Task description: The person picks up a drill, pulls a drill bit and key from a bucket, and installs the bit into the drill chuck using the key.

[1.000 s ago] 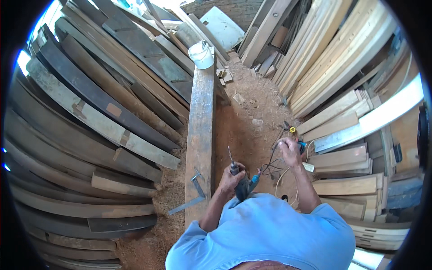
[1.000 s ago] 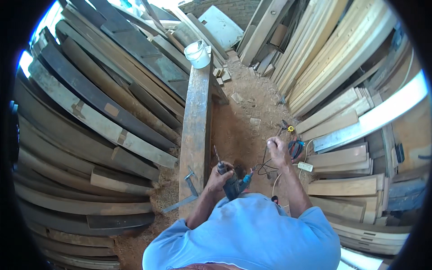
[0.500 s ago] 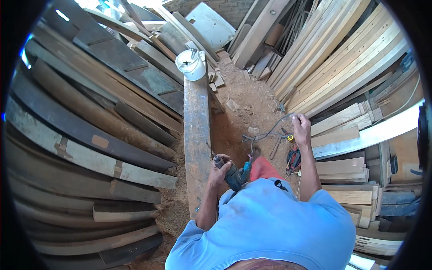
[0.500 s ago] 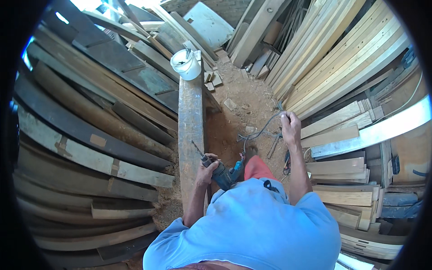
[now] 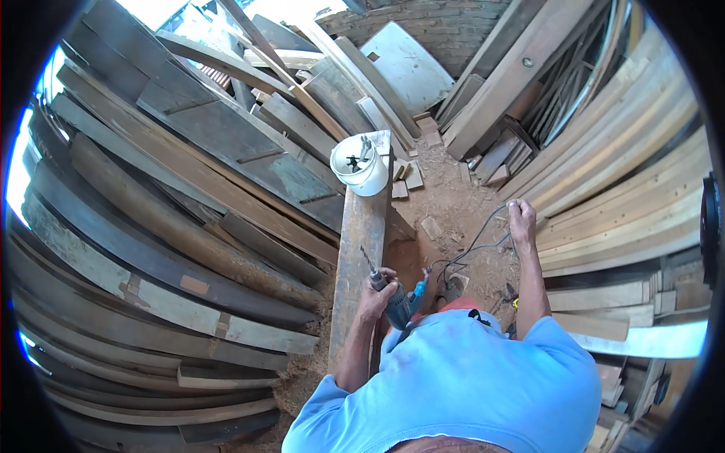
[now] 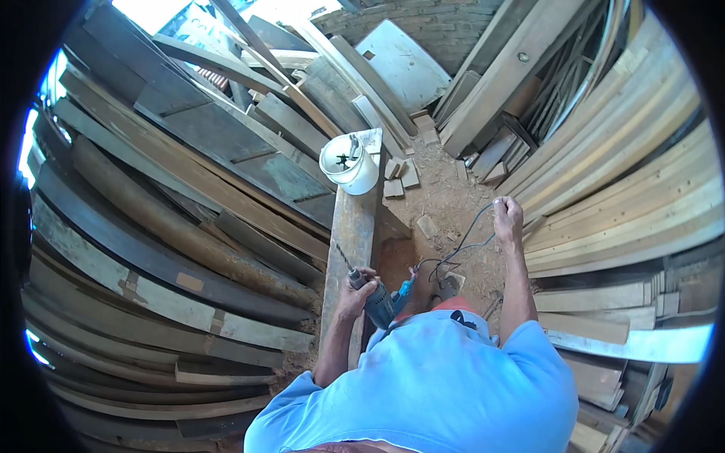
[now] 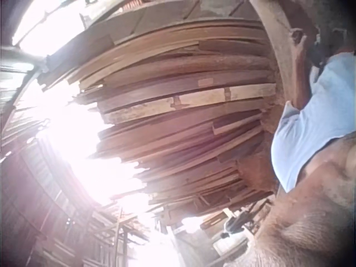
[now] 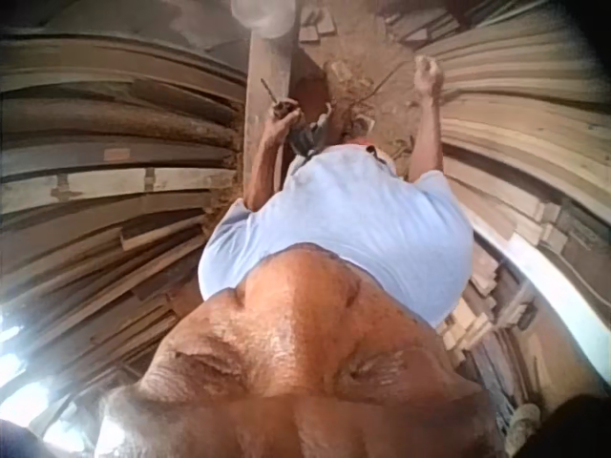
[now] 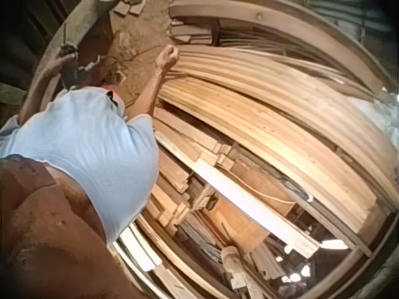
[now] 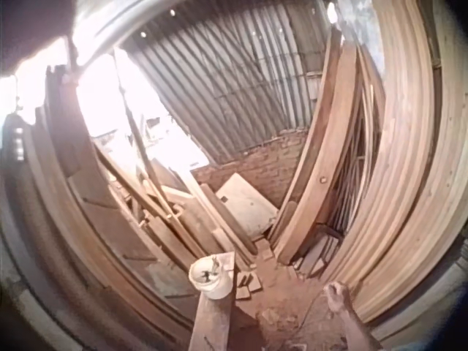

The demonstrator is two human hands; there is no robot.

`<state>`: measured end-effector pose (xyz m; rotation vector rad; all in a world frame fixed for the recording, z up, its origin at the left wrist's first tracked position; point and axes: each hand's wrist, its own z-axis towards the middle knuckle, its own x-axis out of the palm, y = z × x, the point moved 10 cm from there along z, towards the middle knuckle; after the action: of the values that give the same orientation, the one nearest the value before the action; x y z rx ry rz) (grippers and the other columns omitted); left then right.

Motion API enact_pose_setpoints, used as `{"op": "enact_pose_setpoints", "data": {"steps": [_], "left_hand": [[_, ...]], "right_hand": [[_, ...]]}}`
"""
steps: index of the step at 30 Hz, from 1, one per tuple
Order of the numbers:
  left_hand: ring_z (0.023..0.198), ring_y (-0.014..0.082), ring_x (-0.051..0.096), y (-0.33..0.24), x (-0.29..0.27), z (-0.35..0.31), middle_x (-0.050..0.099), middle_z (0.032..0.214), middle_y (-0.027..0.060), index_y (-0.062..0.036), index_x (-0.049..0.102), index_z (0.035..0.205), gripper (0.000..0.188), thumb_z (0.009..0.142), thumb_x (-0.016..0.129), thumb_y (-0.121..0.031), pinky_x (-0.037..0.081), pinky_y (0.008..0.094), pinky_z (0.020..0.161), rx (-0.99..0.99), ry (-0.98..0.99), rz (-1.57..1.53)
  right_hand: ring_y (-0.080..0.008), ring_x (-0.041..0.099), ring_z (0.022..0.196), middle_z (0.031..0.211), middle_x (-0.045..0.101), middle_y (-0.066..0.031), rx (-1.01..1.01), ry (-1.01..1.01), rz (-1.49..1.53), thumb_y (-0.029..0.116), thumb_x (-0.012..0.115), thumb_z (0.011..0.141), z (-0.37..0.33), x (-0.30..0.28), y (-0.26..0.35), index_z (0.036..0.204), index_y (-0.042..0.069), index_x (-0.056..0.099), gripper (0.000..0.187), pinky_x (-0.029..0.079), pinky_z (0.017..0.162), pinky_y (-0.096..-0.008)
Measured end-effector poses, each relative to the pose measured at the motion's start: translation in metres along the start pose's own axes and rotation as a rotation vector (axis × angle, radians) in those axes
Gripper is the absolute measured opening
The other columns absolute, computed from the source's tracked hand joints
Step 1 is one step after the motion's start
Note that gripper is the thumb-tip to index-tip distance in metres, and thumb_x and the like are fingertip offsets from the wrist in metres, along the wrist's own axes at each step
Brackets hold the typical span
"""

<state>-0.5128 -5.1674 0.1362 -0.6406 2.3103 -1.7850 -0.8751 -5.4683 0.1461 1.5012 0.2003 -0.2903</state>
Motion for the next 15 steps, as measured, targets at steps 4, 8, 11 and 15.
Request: {"op": "enact_pose_setpoints", "data": {"steps": [4,8,11,15], "left_hand": [[0.088,0.0112,0.065,-0.011,0.033,0.046,0.068,0.094,0.0020,-0.0055,0.066,0.108,0.021,0.089,0.069,0.001,0.053,0.0277,0.079,-0.054,0.032,0.021],[0.078,0.0071,0.056,-0.025,0.084,0.092,0.062,0.086,-0.0033,-0.0055,0.066,0.102,0.014,0.089,0.068,-0.002,0.048,0.0256,0.072,-0.019,0.176,0.211],[0.082,0.0084,0.057,-0.034,0.123,0.127,0.062,0.087,-0.0020,-0.0045,0.065,0.102,0.016,0.086,0.067,-0.002,0.049,0.0271,0.076,-0.078,0.362,0.291],[0.081,0.0091,0.057,-0.024,0.161,0.183,0.062,0.090,-0.0003,-0.0034,0.064,0.104,0.021,0.084,0.067,-0.002,0.050,0.0284,0.077,-0.066,0.554,0.319]], "right_hand": [[-0.0324,0.065,0.097,0.099,0.069,-0.0174,-0.056,0.053,-0.799,0.024,0.063,0.095,0.028,0.014,0.051,0.102,0.002,0.068,0.024,0.050,0.089,-0.0427],[-0.0380,0.065,0.104,0.104,0.070,-0.0200,-0.051,0.210,-0.482,0.028,0.063,0.094,0.053,0.018,0.012,0.105,0.006,0.069,0.025,0.049,0.093,-0.0464],[-0.0376,0.069,0.096,0.098,0.072,-0.0224,0.055,0.309,-0.446,0.025,0.063,0.092,0.040,0.028,-0.027,0.099,0.001,0.069,0.026,0.052,0.087,-0.0452],[-0.0372,0.069,0.097,0.099,0.071,-0.0232,0.204,0.495,-0.506,0.023,0.064,0.091,0.008,0.042,-0.052,0.096,-0.002,0.069,0.026,0.053,0.085,-0.0436]]}}
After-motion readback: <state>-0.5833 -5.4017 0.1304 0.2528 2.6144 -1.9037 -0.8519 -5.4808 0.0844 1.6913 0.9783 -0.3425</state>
